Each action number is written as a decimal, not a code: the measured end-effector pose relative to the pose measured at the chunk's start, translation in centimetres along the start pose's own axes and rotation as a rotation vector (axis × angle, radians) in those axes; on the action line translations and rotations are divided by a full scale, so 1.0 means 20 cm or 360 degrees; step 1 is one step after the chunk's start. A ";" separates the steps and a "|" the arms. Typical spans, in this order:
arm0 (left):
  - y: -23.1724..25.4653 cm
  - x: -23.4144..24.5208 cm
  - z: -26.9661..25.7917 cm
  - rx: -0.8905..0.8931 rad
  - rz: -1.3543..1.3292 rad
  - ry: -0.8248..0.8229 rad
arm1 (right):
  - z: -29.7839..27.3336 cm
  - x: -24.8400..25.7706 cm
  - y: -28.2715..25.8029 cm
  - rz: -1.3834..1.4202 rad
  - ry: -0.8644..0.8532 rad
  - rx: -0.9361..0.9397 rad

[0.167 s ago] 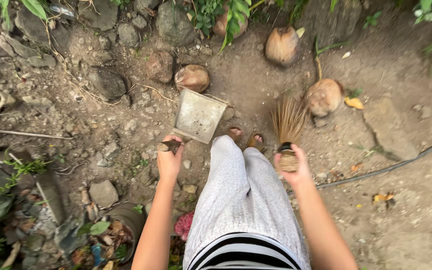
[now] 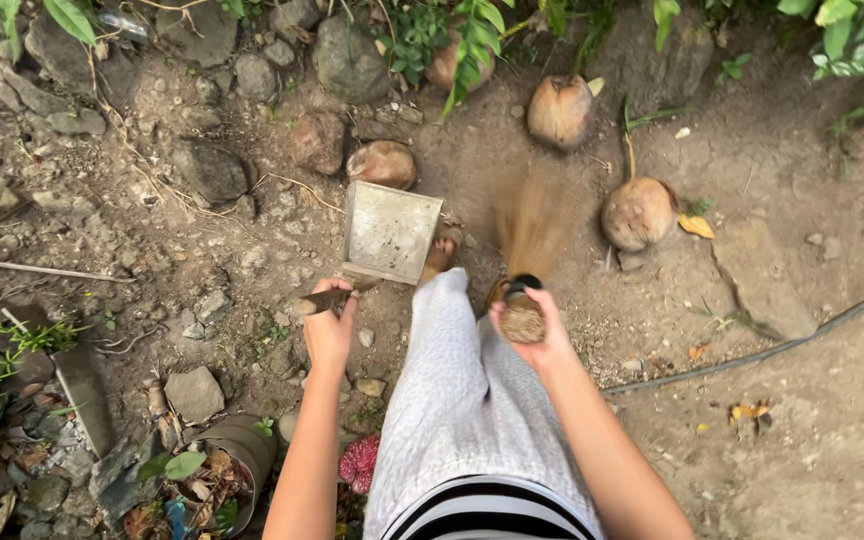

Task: The person sweeps debris from the ground into a dustpan with a hand broom and empties it into a bucket.

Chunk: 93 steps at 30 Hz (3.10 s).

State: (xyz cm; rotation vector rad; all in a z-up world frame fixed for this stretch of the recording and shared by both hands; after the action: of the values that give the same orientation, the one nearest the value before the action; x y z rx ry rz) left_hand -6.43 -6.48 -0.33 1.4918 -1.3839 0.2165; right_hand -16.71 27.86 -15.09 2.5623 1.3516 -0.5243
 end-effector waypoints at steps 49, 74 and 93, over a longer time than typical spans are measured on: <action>0.70 0.07 0.87 -0.0679 0.0474 -0.0710 | 0.87 -0.88 -0.10 0.1105 0.0031 0.0012; 0.95 -0.22 0.80 -0.0961 0.0729 -0.0928 | 0.63 -0.10 -0.03 0.1251 -0.0089 0.0306; 1.27 -0.70 0.28 -0.1374 0.1009 -0.1314 | 0.05 0.88 0.01 0.1044 0.0322 0.0238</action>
State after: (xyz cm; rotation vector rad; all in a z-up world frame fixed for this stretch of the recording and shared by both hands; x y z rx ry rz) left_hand -34.22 3.32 1.00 0.3595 -2.1877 -0.6185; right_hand -7.57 40.76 -23.01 3.0162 0.4519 -0.2521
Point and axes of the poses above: each hand's wrist, its own z-axis towards the middle knuckle, its own x-axis out of the back of the hand, y = z × x, the point moved 8 cm from there along z, towards the middle knuckle, and after that the axes turned 2 degrees about x, right-handed, at the moved point
